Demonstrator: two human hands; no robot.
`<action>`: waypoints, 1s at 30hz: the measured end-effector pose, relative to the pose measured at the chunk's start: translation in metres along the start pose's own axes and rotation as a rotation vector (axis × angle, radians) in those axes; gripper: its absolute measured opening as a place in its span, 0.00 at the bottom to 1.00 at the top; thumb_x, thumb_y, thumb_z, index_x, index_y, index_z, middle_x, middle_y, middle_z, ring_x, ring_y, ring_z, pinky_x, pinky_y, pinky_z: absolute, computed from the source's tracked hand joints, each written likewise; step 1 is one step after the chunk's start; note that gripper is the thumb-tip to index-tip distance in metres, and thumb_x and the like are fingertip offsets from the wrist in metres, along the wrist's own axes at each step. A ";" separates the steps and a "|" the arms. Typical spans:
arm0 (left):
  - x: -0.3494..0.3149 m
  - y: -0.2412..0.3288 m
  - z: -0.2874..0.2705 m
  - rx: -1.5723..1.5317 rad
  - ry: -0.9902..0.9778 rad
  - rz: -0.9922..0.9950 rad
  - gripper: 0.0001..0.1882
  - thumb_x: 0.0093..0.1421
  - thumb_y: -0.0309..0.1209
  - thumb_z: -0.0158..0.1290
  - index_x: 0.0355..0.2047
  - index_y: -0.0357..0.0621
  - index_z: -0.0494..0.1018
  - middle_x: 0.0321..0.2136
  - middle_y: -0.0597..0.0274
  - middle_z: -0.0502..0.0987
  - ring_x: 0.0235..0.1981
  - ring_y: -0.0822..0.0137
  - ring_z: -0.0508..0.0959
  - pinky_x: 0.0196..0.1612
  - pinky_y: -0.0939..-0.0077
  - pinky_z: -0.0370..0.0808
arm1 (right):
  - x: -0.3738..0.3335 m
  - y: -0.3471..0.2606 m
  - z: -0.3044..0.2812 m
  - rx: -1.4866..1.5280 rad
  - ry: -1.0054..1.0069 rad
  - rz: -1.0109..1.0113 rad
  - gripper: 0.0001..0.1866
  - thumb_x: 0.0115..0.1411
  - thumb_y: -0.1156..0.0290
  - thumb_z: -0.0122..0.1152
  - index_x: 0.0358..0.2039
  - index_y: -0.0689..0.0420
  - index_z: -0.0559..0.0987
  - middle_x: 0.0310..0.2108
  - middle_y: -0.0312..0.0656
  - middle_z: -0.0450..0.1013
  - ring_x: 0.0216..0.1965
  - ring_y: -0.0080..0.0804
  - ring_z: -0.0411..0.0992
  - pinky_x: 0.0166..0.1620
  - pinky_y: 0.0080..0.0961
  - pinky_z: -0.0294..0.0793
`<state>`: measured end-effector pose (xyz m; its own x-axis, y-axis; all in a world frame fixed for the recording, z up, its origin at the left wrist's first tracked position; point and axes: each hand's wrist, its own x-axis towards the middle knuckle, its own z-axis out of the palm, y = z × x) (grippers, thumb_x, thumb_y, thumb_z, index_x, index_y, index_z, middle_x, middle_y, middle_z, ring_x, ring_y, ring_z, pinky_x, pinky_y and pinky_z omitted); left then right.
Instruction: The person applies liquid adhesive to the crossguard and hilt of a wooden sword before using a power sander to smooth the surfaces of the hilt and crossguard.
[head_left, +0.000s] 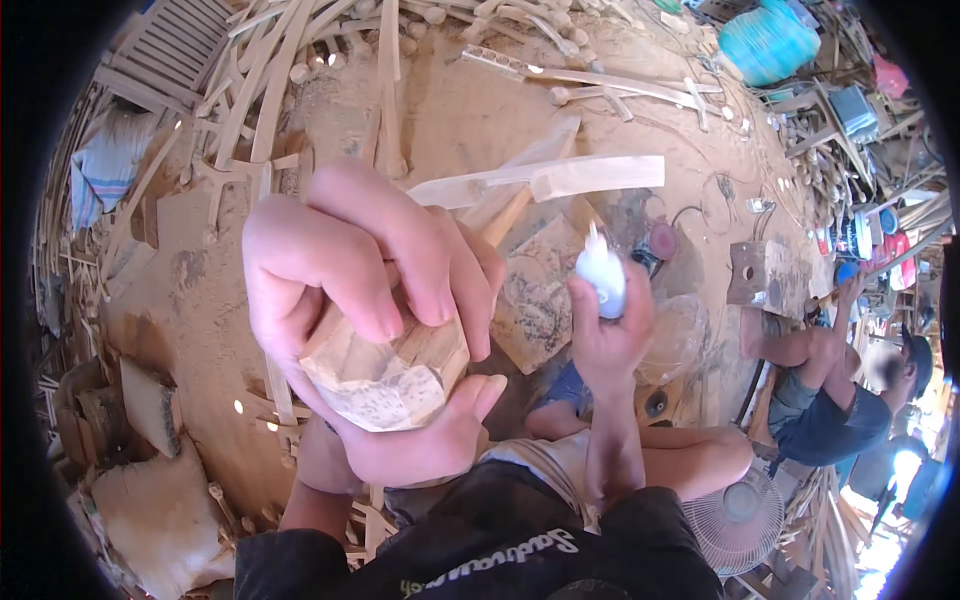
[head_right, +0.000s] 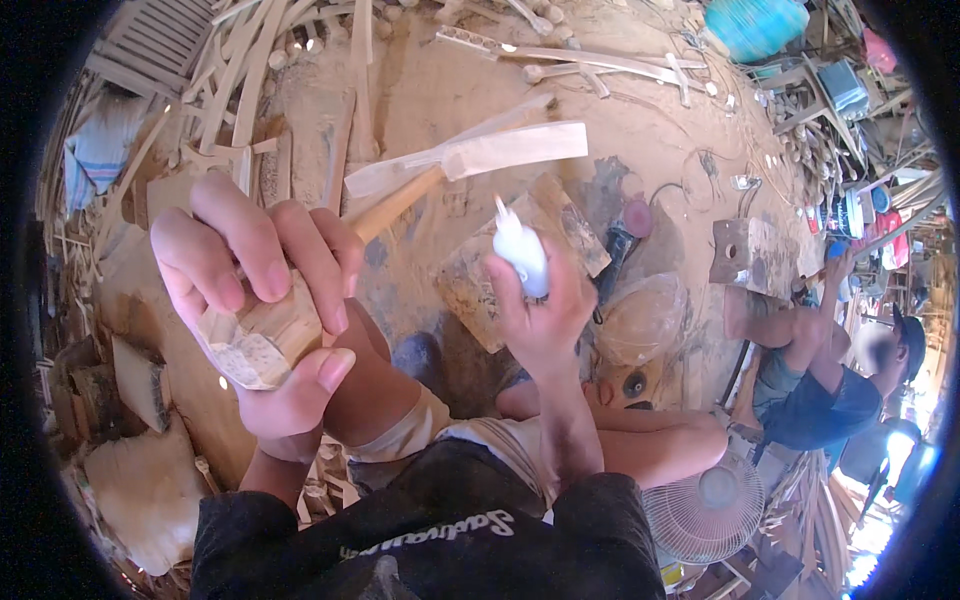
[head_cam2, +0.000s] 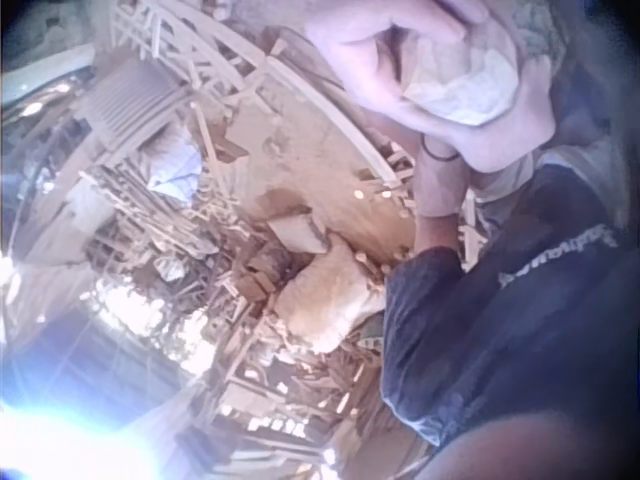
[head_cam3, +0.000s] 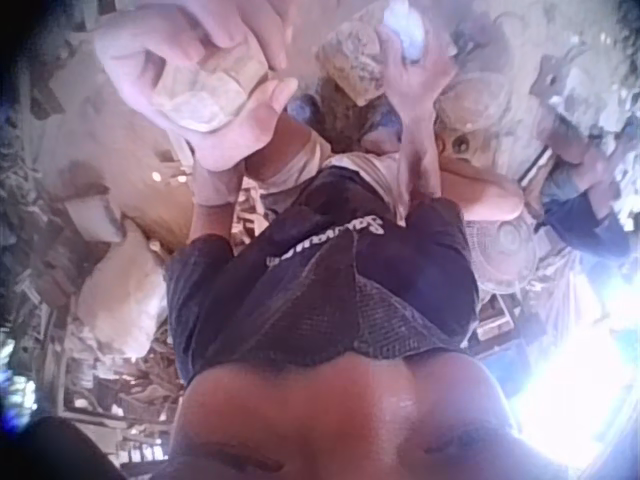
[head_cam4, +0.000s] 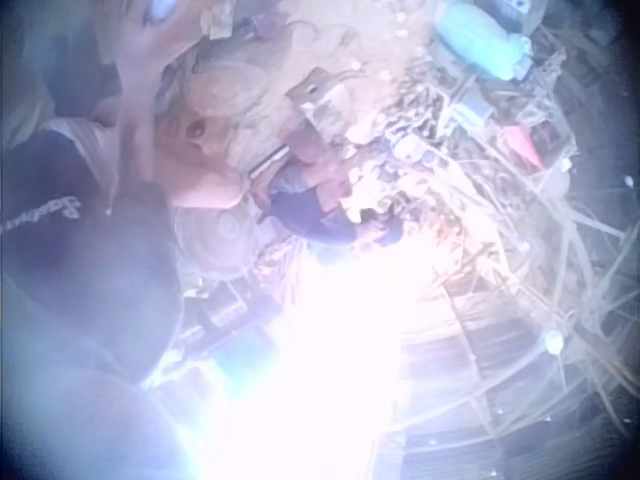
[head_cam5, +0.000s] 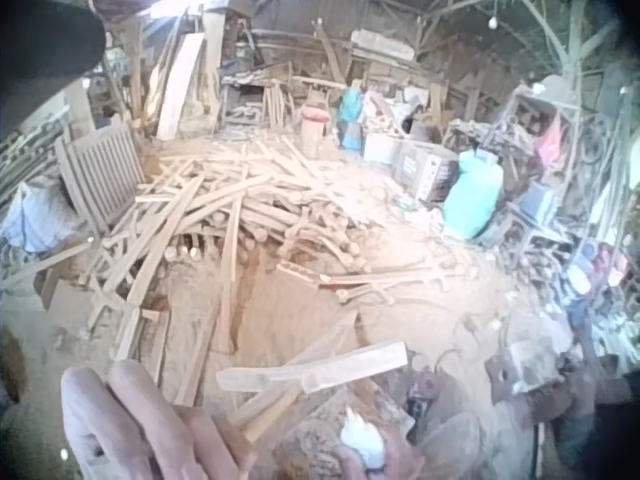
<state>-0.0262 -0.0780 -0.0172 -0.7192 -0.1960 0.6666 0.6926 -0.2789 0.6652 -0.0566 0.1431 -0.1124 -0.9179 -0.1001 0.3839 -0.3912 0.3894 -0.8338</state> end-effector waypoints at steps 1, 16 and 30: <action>0.001 0.000 0.002 0.005 0.007 -0.002 0.33 0.42 0.18 0.68 0.42 0.52 0.59 0.39 0.64 0.68 0.23 0.67 0.75 0.33 0.64 0.72 | 0.009 -0.008 -0.004 -0.068 0.024 -0.063 0.14 0.59 0.71 0.78 0.43 0.62 0.83 0.29 0.40 0.81 0.27 0.25 0.78 0.32 0.23 0.76; 0.000 -0.003 0.009 0.027 0.021 0.015 0.33 0.46 0.20 0.71 0.43 0.52 0.59 0.39 0.66 0.67 0.25 0.69 0.75 0.32 0.66 0.71 | 0.038 -0.043 0.006 -0.042 0.020 -0.090 0.11 0.59 0.73 0.79 0.38 0.64 0.86 0.27 0.31 0.79 0.28 0.14 0.69 0.30 0.16 0.67; 0.001 0.001 0.009 0.063 0.011 -0.010 0.33 0.46 0.20 0.70 0.43 0.52 0.58 0.40 0.65 0.67 0.25 0.69 0.74 0.34 0.65 0.72 | 0.039 -0.048 0.004 0.006 0.038 0.030 0.11 0.59 0.73 0.79 0.37 0.64 0.86 0.27 0.31 0.78 0.27 0.14 0.69 0.30 0.17 0.66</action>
<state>-0.0259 -0.0702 -0.0134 -0.7267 -0.2035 0.6561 0.6869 -0.2212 0.6923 -0.0740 0.1170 -0.0583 -0.9262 -0.0537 0.3731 -0.3639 0.3860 -0.8477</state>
